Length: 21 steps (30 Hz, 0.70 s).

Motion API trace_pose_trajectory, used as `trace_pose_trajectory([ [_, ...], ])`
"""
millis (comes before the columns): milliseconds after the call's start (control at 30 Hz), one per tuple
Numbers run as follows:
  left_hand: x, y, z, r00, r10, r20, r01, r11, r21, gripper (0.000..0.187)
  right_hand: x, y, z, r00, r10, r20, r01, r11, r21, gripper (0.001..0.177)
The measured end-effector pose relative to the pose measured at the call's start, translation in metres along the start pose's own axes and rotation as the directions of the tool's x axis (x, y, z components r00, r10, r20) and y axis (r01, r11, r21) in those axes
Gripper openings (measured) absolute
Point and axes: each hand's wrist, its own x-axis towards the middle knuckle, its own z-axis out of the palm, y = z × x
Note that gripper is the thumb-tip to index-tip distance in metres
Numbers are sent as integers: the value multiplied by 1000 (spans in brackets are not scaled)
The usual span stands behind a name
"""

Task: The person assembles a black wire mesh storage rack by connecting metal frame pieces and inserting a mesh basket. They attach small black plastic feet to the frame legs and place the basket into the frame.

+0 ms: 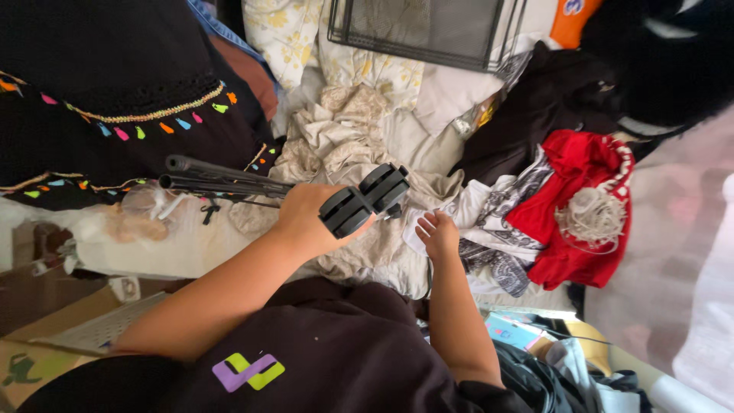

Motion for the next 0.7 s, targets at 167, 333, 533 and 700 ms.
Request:
trace_pose_trajectory([
  [167,-2,6,-3,998,-41,51,43,999,-30,24,-121,-82,74,822,-286,492,336,942,-15,47],
  [333,-5,21,-10,986,-6,168,2,1000,29,22,-285,-134,137,236,-527,817,794,589,150,73],
  [533,-13,33,-16,965,73,254,-52,995,-86,15,-356,-133,189,-22,-442,897,987,-151,-50,73],
  [700,-11,25,-15,954,202,222,-119,933,-339,25,-349,-127,195,76,-478,875,990,-68,-124,69],
])
